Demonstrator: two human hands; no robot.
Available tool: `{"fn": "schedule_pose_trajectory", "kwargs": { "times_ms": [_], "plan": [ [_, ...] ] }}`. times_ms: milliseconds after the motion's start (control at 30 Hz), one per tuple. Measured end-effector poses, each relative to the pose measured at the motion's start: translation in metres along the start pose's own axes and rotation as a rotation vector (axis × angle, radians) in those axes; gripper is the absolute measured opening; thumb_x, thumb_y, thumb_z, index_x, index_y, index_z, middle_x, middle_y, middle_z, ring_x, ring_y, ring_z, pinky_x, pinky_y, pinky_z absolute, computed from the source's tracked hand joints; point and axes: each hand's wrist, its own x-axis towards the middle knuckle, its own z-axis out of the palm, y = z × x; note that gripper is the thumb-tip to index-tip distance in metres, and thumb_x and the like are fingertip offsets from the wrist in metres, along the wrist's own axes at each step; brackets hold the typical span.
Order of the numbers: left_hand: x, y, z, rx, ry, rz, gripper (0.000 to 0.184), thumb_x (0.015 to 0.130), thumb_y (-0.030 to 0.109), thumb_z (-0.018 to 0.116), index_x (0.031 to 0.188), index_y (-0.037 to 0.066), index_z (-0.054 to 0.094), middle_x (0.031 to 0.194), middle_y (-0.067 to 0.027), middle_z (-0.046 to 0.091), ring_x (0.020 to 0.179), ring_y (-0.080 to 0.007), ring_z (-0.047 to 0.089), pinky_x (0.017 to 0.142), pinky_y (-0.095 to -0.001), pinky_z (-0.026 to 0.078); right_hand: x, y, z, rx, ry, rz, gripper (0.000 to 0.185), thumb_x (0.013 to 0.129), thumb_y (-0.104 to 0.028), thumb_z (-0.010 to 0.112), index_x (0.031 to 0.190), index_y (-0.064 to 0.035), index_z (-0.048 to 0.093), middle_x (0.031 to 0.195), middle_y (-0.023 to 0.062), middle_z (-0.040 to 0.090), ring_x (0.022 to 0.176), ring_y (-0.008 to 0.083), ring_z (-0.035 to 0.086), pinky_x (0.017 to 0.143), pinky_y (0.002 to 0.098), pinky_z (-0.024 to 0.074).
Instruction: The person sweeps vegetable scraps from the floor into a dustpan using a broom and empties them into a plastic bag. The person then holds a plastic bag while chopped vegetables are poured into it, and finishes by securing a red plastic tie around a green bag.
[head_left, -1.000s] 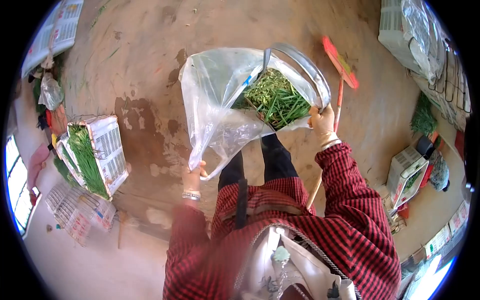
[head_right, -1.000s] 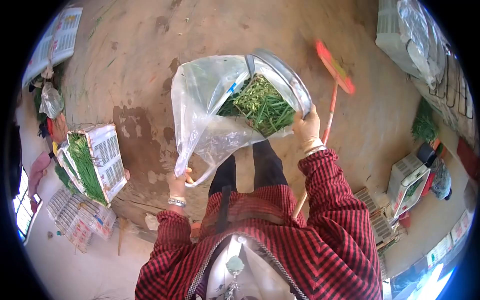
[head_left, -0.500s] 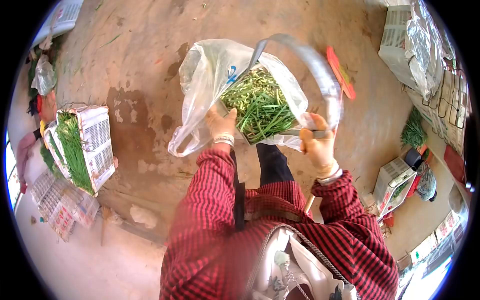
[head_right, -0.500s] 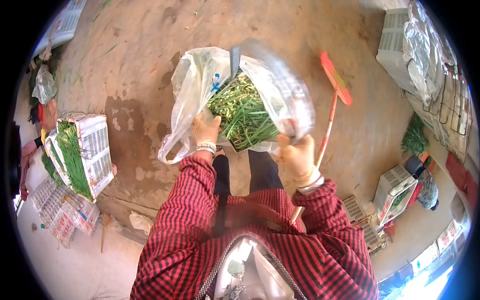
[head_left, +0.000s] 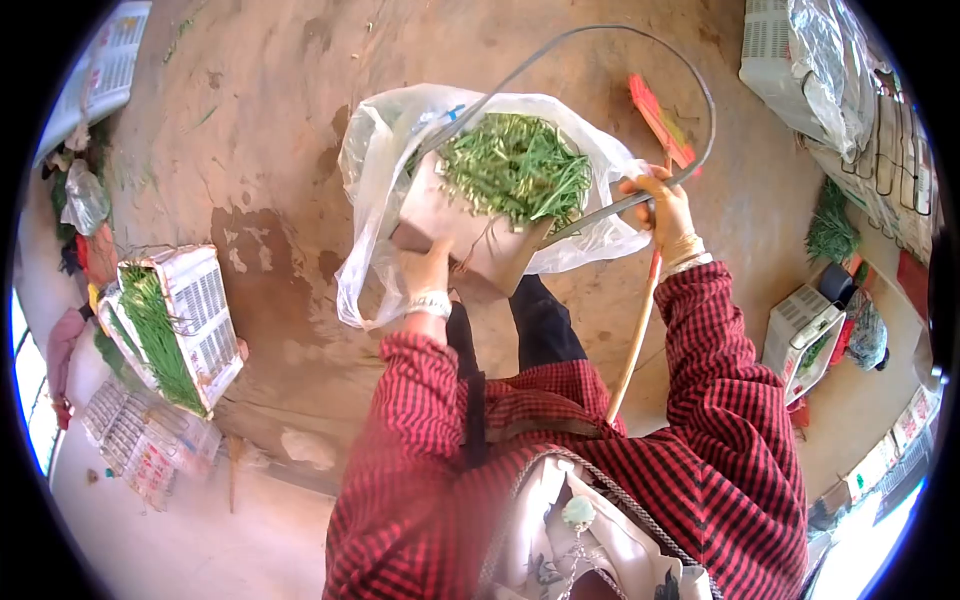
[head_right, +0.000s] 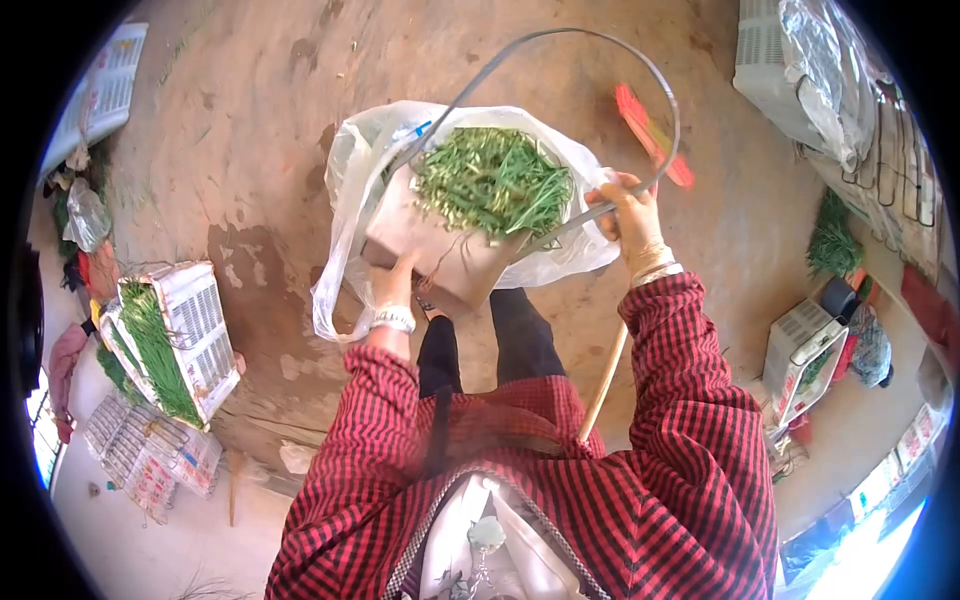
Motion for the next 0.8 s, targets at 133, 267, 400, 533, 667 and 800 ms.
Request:
{"fn": "schedule_pose_trajectory", "kwargs": {
  "times_ms": [133,267,400,533,667,800],
  "plan": [
    [0.002,-0.088,-0.025,-0.212,-0.008,-0.055,0.082,0.058,0.028,0.071,0.116,-0.017,0.034,0.120,-0.0309,0.040,0.110,-0.0357,0.043,0.095,-0.0368,0.033,-0.020,-0.003,0.016,-0.049,-0.112,-0.027,0.034,0.079,-0.019,0.054,0.105,-0.0003,0.046,0.074,0.0061,0.059,0.039,0.0066,0.038,0.034,0.0194,0.0277],
    [-0.041,-0.093,-0.069,-0.524,-0.116,-0.201,0.055,0.063,0.017,0.069,0.108,-0.006,0.046,0.096,-0.0112,0.054,0.090,-0.0174,0.051,0.076,-0.0300,0.043,-0.061,-0.010,0.033,-0.132,-0.119,-0.064,0.037,0.077,-0.011,0.050,0.113,-0.0048,0.044,0.068,0.0034,0.055,0.040,0.0066,0.041,0.035,0.0194,0.0315],
    [-0.044,-0.140,-0.079,-0.515,-0.098,-0.367,0.041,0.070,0.023,0.065,0.101,0.000,0.051,0.088,-0.0049,0.054,0.084,-0.0124,0.050,0.071,-0.0290,0.042,-0.115,0.009,0.050,-0.128,-0.388,0.028,0.043,0.071,0.006,0.048,0.112,-0.0050,0.046,0.080,0.0031,0.056,0.056,0.0084,0.051,0.047,0.0221,0.0416],
    [-0.090,-0.097,-0.081,-0.734,-0.328,-0.051,0.056,0.083,0.047,0.046,0.112,-0.001,0.048,0.109,-0.0096,0.052,0.099,-0.0184,0.048,0.085,-0.0280,0.037,-0.155,0.061,0.066,-0.218,-0.501,-0.142,0.033,0.071,0.002,0.054,0.103,-0.0035,0.053,0.066,0.0003,0.055,0.054,0.0059,0.051,0.047,0.0199,0.0405],
    [-0.159,0.029,-0.078,-1.593,-0.676,-0.228,0.072,0.081,0.055,0.043,0.124,-0.002,0.037,0.114,-0.0185,0.049,0.107,-0.0238,0.044,0.092,-0.0370,0.034,-0.167,0.084,0.061,-0.793,-0.497,-0.427,0.031,0.071,-0.002,0.057,0.102,-0.0023,0.053,0.073,0.0099,0.061,0.063,0.0219,0.060,0.059,0.0256,0.0463],
    [-0.158,0.000,-0.053,-1.734,-0.791,-0.200,0.043,0.085,0.044,0.046,0.093,0.004,0.058,0.057,-0.0034,0.047,0.062,-0.0166,0.048,0.071,-0.0355,0.042,-0.173,0.083,0.039,-0.974,-0.749,-0.532,0.059,0.063,-0.013,0.060,0.119,-0.0070,0.040,0.108,0.0196,0.051,0.098,0.0361,0.050,0.081,0.0408,0.0427]
  ]
}}
